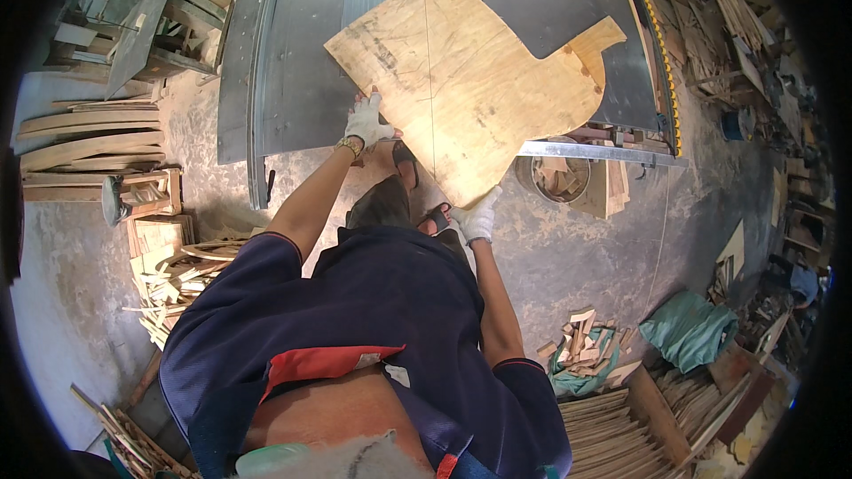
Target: The person uses a jigsaw to cut a curved shape from a plywood sheet, then flips and repositions the piece. They use a hammer to tap the wood, then move to a table saw and guide the plywood through the blade to trim an edge.
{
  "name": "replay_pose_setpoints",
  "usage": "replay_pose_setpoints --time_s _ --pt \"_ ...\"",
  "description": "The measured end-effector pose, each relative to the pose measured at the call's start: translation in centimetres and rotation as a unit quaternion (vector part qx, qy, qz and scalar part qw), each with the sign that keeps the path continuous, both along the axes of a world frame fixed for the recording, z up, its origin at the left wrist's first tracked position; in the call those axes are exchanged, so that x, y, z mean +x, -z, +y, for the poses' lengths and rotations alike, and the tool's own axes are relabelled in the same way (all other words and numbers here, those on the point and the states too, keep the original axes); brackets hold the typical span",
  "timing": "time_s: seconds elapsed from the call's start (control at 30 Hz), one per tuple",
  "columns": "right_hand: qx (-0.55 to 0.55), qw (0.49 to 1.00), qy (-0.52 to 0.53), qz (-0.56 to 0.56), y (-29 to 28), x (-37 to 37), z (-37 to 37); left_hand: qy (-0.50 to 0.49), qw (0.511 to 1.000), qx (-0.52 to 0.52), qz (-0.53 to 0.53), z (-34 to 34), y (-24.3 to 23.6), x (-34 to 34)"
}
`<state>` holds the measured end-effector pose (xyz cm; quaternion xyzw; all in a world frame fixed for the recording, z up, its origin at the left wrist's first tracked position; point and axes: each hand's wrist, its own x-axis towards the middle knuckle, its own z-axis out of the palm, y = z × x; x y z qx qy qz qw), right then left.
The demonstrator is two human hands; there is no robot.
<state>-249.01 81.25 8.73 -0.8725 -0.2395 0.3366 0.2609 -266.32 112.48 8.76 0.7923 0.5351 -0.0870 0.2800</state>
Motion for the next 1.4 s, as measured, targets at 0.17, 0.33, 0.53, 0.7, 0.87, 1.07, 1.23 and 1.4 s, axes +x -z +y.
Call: replay_pose_setpoints --time_s 0.17,0.33,0.53,0.7,0.87,1.07,1.23,1.4 --pt "-0.035 0.999 0.007 0.008 0.4 0.2 0.4 -0.007 1.000 -0.009 0.003 0.3 -0.4 0.3" --pt "-0.027 0.999 -0.006 0.016 0.2 0.4 0.8 -0.005 1.000 -0.008 0.016 0.6 -0.8 0.5" --pt "-0.010 1.000 -0.008 0.009 0.8 0.6 1.0 -0.009 1.000 -0.002 0.003 0.9 -0.6 0.5" --pt "0.005 1.000 -0.011 -0.001 1.7 0.9 1.1 -0.010 1.000 0.004 -0.005 1.2 -0.4 0.6" --pt "0.006 1.000 -0.003 0.012 1.6 1.2 1.3 -0.011 1.000 0.006 -0.006 1.5 -0.1 0.7" --pt "0.017 0.998 -0.024 -0.052 1.8 1.5 1.7 -0.013 1.000 0.014 -0.014 1.8 0.3 0.9" --pt "0.015 0.998 -0.031 -0.048 2.4 1.9 2.0 -0.014 1.000 0.015 -0.014 2.2 0.1 1.2" --pt "0.011 0.998 -0.035 -0.051 2.1 2.2 2.4 -0.013 1.000 0.012 -0.014 2.7 0.0 1.4"
